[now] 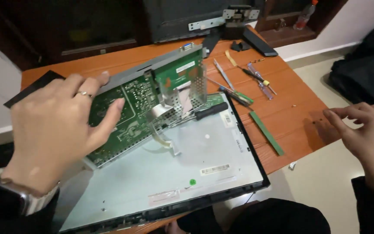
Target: Disassembling and inspecting the internal components of a computer monitor using a screwdriver.
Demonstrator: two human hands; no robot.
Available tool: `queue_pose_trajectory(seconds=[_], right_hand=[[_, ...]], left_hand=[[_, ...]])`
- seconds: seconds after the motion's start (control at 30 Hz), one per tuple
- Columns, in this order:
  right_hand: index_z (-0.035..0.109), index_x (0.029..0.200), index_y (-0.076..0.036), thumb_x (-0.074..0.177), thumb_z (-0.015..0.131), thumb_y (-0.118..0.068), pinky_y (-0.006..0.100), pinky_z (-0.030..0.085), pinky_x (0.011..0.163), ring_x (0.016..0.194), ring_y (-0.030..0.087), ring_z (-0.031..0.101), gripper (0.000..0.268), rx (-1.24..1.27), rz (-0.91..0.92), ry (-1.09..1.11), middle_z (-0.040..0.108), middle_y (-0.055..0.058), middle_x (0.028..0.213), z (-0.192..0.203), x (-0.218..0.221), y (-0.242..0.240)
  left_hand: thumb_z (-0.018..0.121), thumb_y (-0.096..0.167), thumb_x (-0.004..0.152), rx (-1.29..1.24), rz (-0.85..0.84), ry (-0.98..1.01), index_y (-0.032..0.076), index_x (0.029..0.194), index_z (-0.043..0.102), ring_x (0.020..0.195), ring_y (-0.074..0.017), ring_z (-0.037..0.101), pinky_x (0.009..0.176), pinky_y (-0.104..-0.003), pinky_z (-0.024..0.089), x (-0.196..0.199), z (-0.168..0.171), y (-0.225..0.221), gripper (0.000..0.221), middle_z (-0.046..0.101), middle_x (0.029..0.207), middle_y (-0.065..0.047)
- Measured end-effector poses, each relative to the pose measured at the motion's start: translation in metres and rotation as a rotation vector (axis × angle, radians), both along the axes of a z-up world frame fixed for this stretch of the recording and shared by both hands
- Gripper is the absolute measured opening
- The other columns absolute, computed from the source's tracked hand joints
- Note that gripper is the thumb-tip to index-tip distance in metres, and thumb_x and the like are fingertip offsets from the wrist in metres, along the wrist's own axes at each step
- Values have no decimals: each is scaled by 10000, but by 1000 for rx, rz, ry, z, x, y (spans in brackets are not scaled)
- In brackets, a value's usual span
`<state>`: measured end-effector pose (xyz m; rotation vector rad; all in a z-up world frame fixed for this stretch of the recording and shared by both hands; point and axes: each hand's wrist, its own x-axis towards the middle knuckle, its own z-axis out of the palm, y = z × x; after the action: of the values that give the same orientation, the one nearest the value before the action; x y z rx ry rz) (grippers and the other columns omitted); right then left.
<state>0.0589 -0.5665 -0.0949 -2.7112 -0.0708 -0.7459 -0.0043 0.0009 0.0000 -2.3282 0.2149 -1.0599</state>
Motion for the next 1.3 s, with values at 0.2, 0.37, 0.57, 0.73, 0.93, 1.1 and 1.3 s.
queue_pose_trajectory(seconds=[0.2, 0.37, 0.57, 0.73, 0.93, 1.1, 1.3], right_hand=[[821, 1081, -103, 1045, 813, -208, 366, 435, 868, 1035, 232, 557, 111, 54, 8, 46, 727, 63, 1029, -7, 0, -7], [828, 1047, -137, 1034, 812, -248, 378, 403, 836, 1035, 250, 521, 113, 57, -29, 102, 721, 53, 992, -2, -4, 4], [840, 1049, -180, 987, 818, -260, 371, 418, 892, 1085, 239, 553, 103, 52, -45, 151, 741, 45, 983, -1, -3, 2], [831, 1161, -117, 1114, 766, -153, 345, 427, 801, 1012, 222, 530, 88, 37, -9, 57, 703, 76, 979, 4, -9, -1], [820, 1116, -143, 1092, 780, -191, 352, 445, 794, 1028, 201, 536, 67, 27, 14, 95, 705, 28, 939, -22, 12, -48], [829, 1045, -141, 1054, 707, -162, 356, 445, 806, 1013, 181, 587, 124, 91, -4, 246, 741, 20, 945, -6, -3, -11], [823, 1176, -150, 1114, 680, -212, 326, 466, 746, 848, 177, 604, 168, 95, 68, 198, 717, 66, 961, -27, 4, -30]], left_hand=[[522, 706, 1153, 62, 54, -31, 415, 1243, 799, 734, 17, 645, 507, -169, 347, 1, -4, 3, 412, 655, 845, 230], [514, 708, 1166, 100, 75, -24, 412, 1187, 786, 765, 32, 674, 520, -161, 363, 1, -5, 5, 403, 690, 887, 231], [520, 711, 1177, 95, 56, -36, 411, 1214, 800, 765, 20, 661, 546, -163, 370, 0, -7, 7, 413, 677, 890, 229], [525, 714, 1184, 98, 48, -53, 424, 1225, 809, 731, 23, 642, 522, -173, 329, 1, -8, 8, 408, 653, 848, 232], [511, 689, 1158, 30, 16, -26, 400, 1261, 809, 745, 14, 663, 487, -172, 358, 0, -3, 3, 427, 690, 894, 227], [548, 675, 1142, 2, -14, -33, 387, 1263, 814, 754, 5, 667, 503, -176, 379, 0, -4, 3, 410, 697, 900, 215], [462, 652, 1122, -92, -29, 112, 299, 1277, 785, 732, -26, 696, 446, -179, 454, 1, 9, -6, 503, 754, 940, 126]])
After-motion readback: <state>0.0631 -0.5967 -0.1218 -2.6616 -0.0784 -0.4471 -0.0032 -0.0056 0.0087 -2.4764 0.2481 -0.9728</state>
